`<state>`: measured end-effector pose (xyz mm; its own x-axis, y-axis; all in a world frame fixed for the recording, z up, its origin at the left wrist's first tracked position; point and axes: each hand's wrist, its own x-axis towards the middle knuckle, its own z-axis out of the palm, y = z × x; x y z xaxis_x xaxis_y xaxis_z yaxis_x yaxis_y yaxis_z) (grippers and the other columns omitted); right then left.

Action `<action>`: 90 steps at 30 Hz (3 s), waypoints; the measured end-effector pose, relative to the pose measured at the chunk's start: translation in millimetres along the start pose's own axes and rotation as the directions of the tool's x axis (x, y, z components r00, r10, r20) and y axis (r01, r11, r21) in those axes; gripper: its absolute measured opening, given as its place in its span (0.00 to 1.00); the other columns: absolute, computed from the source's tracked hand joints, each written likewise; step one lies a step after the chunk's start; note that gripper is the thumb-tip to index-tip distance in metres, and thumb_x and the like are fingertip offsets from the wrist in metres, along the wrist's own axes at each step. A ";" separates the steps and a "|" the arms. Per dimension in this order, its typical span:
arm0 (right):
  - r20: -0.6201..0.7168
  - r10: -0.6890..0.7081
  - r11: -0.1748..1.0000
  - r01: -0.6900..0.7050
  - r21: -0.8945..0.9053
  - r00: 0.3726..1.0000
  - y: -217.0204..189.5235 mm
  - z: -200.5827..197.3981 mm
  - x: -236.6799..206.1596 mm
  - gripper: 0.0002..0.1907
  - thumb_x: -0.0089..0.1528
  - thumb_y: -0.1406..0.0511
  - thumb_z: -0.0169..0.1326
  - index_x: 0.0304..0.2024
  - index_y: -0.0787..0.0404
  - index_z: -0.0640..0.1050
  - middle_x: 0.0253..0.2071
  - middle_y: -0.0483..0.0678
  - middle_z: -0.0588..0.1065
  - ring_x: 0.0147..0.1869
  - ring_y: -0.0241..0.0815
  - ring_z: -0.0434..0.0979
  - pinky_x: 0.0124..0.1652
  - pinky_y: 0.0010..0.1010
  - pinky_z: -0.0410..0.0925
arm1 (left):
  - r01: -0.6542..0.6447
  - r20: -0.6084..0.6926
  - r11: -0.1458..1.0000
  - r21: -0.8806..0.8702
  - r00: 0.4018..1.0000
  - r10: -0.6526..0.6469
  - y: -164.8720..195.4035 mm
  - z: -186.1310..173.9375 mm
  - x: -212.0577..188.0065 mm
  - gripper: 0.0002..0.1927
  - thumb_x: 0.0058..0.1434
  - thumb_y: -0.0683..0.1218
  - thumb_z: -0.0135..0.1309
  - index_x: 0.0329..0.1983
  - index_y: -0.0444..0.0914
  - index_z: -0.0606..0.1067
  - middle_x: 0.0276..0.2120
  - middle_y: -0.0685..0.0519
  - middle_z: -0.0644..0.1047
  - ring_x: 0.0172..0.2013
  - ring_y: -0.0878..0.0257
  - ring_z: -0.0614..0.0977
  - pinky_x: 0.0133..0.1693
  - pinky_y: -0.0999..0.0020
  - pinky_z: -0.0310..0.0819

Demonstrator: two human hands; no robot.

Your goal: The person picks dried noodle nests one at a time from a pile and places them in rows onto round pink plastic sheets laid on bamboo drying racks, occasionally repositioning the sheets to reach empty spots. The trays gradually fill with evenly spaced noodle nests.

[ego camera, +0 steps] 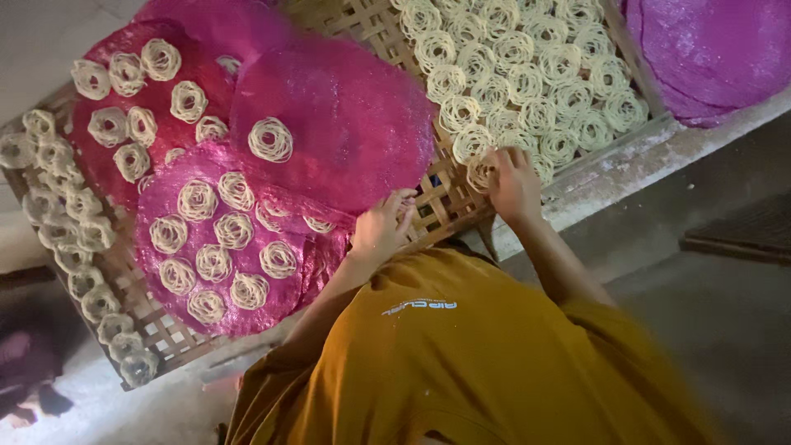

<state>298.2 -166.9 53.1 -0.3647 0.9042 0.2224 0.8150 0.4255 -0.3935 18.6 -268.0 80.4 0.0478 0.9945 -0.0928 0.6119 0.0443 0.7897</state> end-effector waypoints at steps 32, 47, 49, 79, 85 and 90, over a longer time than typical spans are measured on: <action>0.401 -0.188 0.726 -0.149 0.672 0.897 -143.6 64.6 56.9 0.17 0.68 0.59 0.53 0.55 0.60 0.78 0.52 0.48 0.76 0.42 0.36 0.78 0.45 0.28 0.73 | 0.264 -0.607 0.855 0.446 0.792 0.071 -160.1 -101.3 35.5 0.04 0.66 0.43 0.57 0.43 0.42 0.78 0.48 0.50 0.75 0.50 0.55 0.76 0.53 0.56 0.73; 0.523 -0.015 0.023 -0.523 0.852 0.852 -148.4 110.6 50.4 0.06 0.68 0.67 0.53 0.47 0.63 0.76 0.40 0.46 0.76 0.41 0.35 0.77 0.43 0.27 0.73 | 0.005 -0.442 0.967 0.255 0.890 0.112 -49.0 -22.5 -25.1 0.19 0.65 0.46 0.61 0.60 0.44 0.76 0.54 0.55 0.80 0.54 0.58 0.82 0.55 0.45 0.76; 0.355 -0.184 0.071 -0.348 0.935 0.916 -126.1 78.9 46.3 0.07 0.68 0.70 0.53 0.49 0.62 0.76 0.43 0.46 0.77 0.45 0.34 0.78 0.48 0.28 0.73 | -0.062 -0.431 0.994 0.094 0.897 0.097 -48.3 -17.3 -16.0 0.19 0.69 0.47 0.58 0.62 0.45 0.74 0.60 0.54 0.77 0.58 0.58 0.80 0.59 0.42 0.74; 0.031 0.266 0.910 -0.262 0.321 0.963 -13.8 -21.9 -39.3 0.14 0.65 0.72 0.54 0.53 0.64 0.77 0.41 0.57 0.75 0.41 0.55 0.77 0.39 0.41 0.70 | -0.201 0.140 0.979 0.035 0.971 0.194 48.6 88.5 75.7 0.13 0.68 0.47 0.52 0.53 0.41 0.74 0.42 0.47 0.76 0.41 0.50 0.81 0.39 0.53 0.77; 0.026 0.230 0.940 -0.229 0.254 0.973 -11.3 -23.7 -36.9 0.14 0.64 0.71 0.57 0.53 0.64 0.77 0.40 0.56 0.72 0.45 0.58 0.74 0.42 0.46 0.69 | -0.240 0.223 0.950 0.199 0.955 0.195 43.3 89.2 79.3 0.12 0.69 0.47 0.51 0.53 0.39 0.72 0.47 0.47 0.71 0.40 0.52 0.80 0.34 0.56 0.78; 0.042 0.213 0.954 -0.217 0.207 0.976 -12.2 -36.8 -39.8 0.19 0.59 0.74 0.56 0.53 0.62 0.77 0.44 0.55 0.72 0.48 0.58 0.74 0.42 0.44 0.69 | -0.289 0.097 0.956 0.053 0.954 0.284 37.9 85.0 71.2 0.08 0.68 0.48 0.55 0.48 0.44 0.76 0.47 0.52 0.72 0.41 0.53 0.81 0.38 0.56 0.77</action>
<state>319.4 -209.5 81.9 -0.2016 0.9748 0.0958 0.7633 0.2176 -0.6083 112.3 -203.5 52.1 0.2954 0.9523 0.0769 0.6128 -0.2506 0.7495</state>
